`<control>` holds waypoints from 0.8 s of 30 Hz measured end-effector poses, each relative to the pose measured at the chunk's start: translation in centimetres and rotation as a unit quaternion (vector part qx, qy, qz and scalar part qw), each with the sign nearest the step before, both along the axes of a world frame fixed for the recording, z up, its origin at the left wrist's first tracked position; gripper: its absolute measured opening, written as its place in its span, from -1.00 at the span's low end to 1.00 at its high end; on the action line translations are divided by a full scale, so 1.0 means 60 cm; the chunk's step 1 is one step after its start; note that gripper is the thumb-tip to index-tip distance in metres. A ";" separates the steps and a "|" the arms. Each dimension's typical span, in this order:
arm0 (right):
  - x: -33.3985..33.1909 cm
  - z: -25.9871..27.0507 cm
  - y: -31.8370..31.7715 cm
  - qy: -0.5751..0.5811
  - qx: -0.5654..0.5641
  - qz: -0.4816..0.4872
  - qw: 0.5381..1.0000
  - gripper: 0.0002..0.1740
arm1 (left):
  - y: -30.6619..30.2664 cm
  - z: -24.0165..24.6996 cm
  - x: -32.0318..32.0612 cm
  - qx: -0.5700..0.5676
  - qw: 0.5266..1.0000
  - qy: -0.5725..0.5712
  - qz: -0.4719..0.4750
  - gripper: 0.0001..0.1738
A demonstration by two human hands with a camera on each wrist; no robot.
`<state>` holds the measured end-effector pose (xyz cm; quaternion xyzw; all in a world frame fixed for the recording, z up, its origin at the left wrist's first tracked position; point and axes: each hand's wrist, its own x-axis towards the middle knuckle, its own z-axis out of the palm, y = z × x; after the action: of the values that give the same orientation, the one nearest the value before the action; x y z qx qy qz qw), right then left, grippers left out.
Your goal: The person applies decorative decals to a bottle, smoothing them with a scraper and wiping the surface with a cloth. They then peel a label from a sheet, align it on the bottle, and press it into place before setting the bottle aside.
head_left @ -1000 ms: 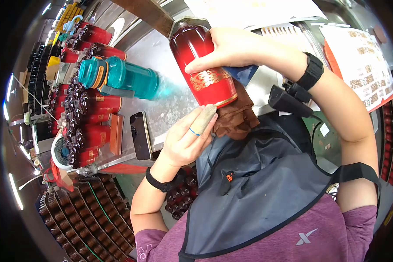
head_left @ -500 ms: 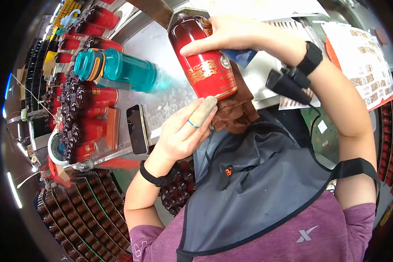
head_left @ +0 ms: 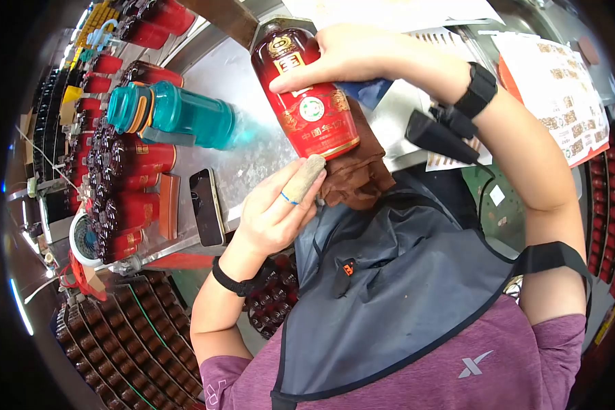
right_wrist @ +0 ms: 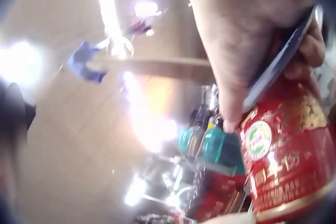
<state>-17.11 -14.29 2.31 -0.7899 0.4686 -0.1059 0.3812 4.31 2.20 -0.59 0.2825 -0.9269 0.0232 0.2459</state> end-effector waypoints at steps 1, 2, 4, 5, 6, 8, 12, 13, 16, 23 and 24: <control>-0.013 -0.026 -0.025 -0.071 0.027 0.025 0.997 -0.08 | 0.001 0.002 0.001 -0.002 1.000 0.002 -0.003 -0.50; -0.028 -0.024 -0.032 -0.104 0.101 0.017 0.989 -0.14 | 0.002 0.003 0.002 0.001 1.000 -0.004 0.002 -0.50; -0.050 -0.037 -0.024 -0.252 0.264 -0.003 0.931 -0.43 | 0.006 0.004 0.001 0.004 1.000 -0.009 0.007 -0.49; -0.051 -0.034 -0.010 -0.300 0.300 0.025 0.905 -0.45 | 0.007 0.005 -0.001 0.009 1.000 -0.008 0.010 -0.49; -0.044 -0.047 -0.011 -0.316 0.308 0.017 0.897 -0.48 | 0.006 0.006 -0.002 0.011 1.000 -0.007 0.013 -0.49; -0.032 -0.065 -0.027 -0.310 0.322 0.049 0.893 -0.42 | 0.003 0.005 -0.001 0.006 1.000 -0.002 0.008 -0.49; -0.002 -0.021 -0.011 -0.063 0.003 -0.010 0.998 -0.02 | -0.001 0.011 -0.003 -0.014 1.000 -0.019 0.004 -0.50; 0.005 0.006 0.005 0.020 -0.057 -0.015 0.998 0.05 | -0.001 0.012 -0.004 -0.015 1.000 -0.021 0.003 -0.50; -0.027 0.001 -0.024 -0.089 0.090 0.030 0.992 -0.11 | -0.001 0.010 -0.001 0.008 1.000 -0.012 -0.003 -0.49; -0.032 -0.070 -0.028 -0.298 0.307 0.037 0.903 -0.39 | -0.003 0.008 -0.003 0.003 1.000 0.000 -0.008 -0.49; -0.019 -0.070 -0.031 -0.236 0.193 0.022 0.952 -0.31 | -0.005 0.008 -0.002 0.001 1.000 -0.001 -0.018 -0.49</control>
<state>-18.23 -16.13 -1.90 -0.6639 0.3595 -0.1886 0.6280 4.21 1.87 -0.10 0.2662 -0.9321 0.0177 0.2452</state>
